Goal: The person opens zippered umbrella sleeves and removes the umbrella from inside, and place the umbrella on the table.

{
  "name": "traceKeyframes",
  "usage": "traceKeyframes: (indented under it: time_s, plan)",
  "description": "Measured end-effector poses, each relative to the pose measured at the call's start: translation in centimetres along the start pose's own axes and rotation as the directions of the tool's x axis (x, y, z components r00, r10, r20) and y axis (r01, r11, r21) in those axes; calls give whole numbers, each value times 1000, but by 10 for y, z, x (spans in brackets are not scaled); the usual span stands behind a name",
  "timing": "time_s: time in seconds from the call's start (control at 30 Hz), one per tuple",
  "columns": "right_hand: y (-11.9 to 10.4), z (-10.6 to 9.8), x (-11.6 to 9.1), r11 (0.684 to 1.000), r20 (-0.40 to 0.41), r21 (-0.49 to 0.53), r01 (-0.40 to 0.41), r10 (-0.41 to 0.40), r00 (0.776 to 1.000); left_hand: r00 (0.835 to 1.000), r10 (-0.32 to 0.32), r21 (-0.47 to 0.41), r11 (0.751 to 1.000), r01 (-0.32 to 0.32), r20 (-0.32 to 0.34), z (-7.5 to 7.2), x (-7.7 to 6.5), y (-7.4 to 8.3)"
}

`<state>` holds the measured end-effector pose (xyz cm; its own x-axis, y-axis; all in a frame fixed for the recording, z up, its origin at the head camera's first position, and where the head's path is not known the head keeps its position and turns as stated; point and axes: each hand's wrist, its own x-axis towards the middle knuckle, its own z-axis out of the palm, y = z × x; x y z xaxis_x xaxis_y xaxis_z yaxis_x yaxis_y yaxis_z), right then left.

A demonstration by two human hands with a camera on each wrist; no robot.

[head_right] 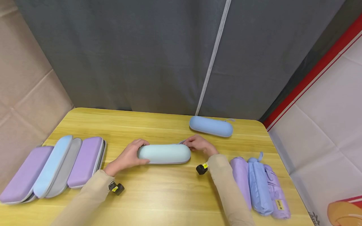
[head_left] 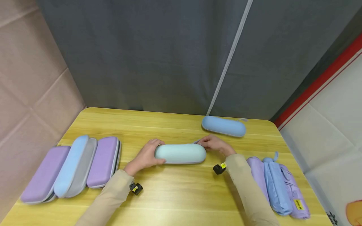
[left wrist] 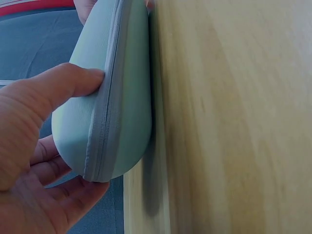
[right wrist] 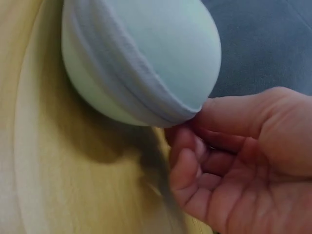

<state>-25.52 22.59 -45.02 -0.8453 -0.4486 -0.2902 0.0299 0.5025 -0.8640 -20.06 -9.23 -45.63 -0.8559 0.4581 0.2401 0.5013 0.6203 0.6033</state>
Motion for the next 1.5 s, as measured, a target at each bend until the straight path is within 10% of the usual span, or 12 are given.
traceKeyframes:
  time_s: [0.13, 0.33, 0.7, 1.5]
  plan:
    - [-11, 5, -8, 984, -84, -141, 105, -117, 990, 1000, -4, 3, 1000, 4, 2, 0, 0, 0]
    - [-4, 10, -8, 881, -158, -422, 214, -304, 939, 1000, -4, 5, 1000, 4, 0, 0, 0, -1]
    - [-3, 21, -12, 812, -243, -547, 202, -385, 890, 1000, 11, 5, 1000, -11, -10, 0, 2, -2]
    - [3, 32, -34, 833, -408, -551, 52, -323, 854, 997, -38, -8, 999, 38, -62, 5, -1, -7]
